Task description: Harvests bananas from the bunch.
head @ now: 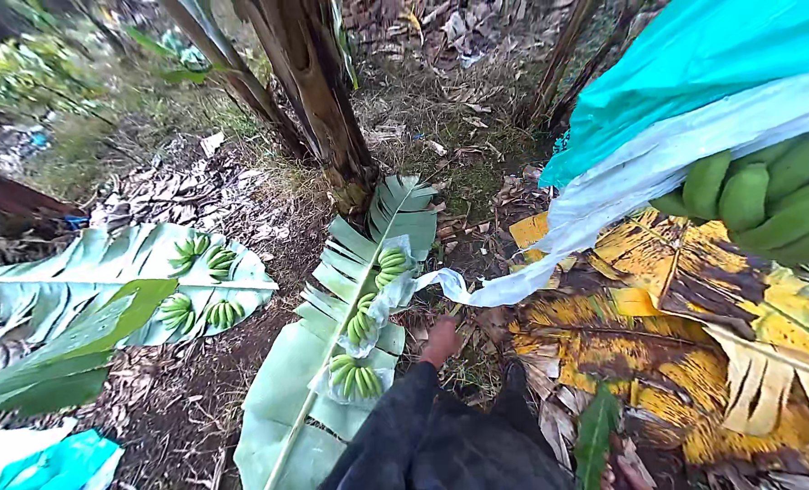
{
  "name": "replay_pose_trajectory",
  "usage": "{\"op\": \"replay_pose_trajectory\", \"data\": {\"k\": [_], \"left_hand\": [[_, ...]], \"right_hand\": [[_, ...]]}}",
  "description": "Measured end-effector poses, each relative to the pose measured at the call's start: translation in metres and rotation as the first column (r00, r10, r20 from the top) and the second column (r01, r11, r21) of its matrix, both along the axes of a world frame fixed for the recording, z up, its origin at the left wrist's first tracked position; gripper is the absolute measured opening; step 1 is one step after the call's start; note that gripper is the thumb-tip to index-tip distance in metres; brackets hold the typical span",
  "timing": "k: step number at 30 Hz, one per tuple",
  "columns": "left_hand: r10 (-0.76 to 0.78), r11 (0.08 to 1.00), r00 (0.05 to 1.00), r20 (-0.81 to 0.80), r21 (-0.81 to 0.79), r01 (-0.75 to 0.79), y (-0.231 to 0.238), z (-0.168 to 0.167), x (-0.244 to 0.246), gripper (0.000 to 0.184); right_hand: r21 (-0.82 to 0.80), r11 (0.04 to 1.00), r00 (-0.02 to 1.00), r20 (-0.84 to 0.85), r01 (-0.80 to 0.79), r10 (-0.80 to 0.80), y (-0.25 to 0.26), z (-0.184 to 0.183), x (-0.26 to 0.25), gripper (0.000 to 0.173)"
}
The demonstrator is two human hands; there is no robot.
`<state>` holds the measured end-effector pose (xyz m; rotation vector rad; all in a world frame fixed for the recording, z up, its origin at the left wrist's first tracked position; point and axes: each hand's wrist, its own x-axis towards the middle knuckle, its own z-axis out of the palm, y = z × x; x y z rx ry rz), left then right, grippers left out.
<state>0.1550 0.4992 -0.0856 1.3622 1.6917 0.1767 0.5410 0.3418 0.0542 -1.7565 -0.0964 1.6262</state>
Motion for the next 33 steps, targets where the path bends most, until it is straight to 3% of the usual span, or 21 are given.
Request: {"op": "replay_pose_trajectory", "data": {"k": [3,6,9,12,15,20,23,26,28,30,32,33], "left_hand": [[-0.23,0.943,0.97,0.081,0.265,0.202,0.044,0.063,0.073,0.051],[-0.397,0.794,0.91,0.118,0.542,0.276,0.089,0.166,0.145,0.05],[-0.48,0.591,0.862,0.162,0.786,0.181,0.116,0.252,0.202,0.044],[-0.496,0.359,0.86,0.119,0.93,0.078,0.137,0.293,0.257,0.041],[-0.442,0.217,0.897,0.002,0.971,0.105,0.146,0.299,0.301,0.043],[-0.398,0.205,0.896,-0.195,0.934,0.294,0.14,0.288,0.361,0.05],[-0.279,0.239,0.908,-0.312,0.893,0.381,0.149,0.294,0.396,0.066],[-0.14,0.312,0.901,-0.41,0.846,0.433,0.151,0.287,0.421,0.08],[-0.035,0.344,0.905,-0.425,0.845,0.41,0.153,0.284,0.43,0.081],[0.02,0.387,0.892,-0.451,0.826,0.409,0.161,0.282,0.434,0.077],[0.042,0.386,0.865,-0.499,0.807,0.447,0.178,0.271,0.433,0.072],[0.028,0.361,0.855,-0.519,0.803,0.475,0.189,0.264,0.431,0.071]], "right_hand": [[0.037,0.999,0.997,0.076,-0.016,0.013,0.008,-0.002,-0.007,0.026],[0.109,0.99,0.98,0.17,0.088,-0.106,0.026,0.0,-0.003,0.023],[0.211,0.973,0.981,0.146,0.094,-0.127,0.049,0.005,0.006,0.03],[0.331,0.941,0.984,0.126,0.078,-0.126,0.069,0.013,0.012,0.029],[0.363,0.93,0.99,0.098,0.061,-0.103,0.083,0.016,0.014,0.03],[0.345,0.935,0.99,0.133,-0.086,0.042,0.099,-0.004,0.015,0.036],[0.438,0.872,0.966,0.227,-0.218,0.127,0.112,-0.018,0.012,0.039],[0.51,0.751,0.866,0.472,-0.419,0.162,0.132,-0.015,0.008,0.038],[0.454,0.672,0.726,0.662,-0.585,0.185,0.149,-0.025,0.01,0.041],[0.271,0.633,0.588,0.721,-0.725,0.365,0.176,-0.025,0.011,0.048],[0.295,0.616,0.627,0.646,-0.731,0.435,0.21,-0.01,0.015,0.049],[0.413,0.593,0.677,0.657,-0.691,0.332,0.22,-0.019,0.013,0.05]]}}
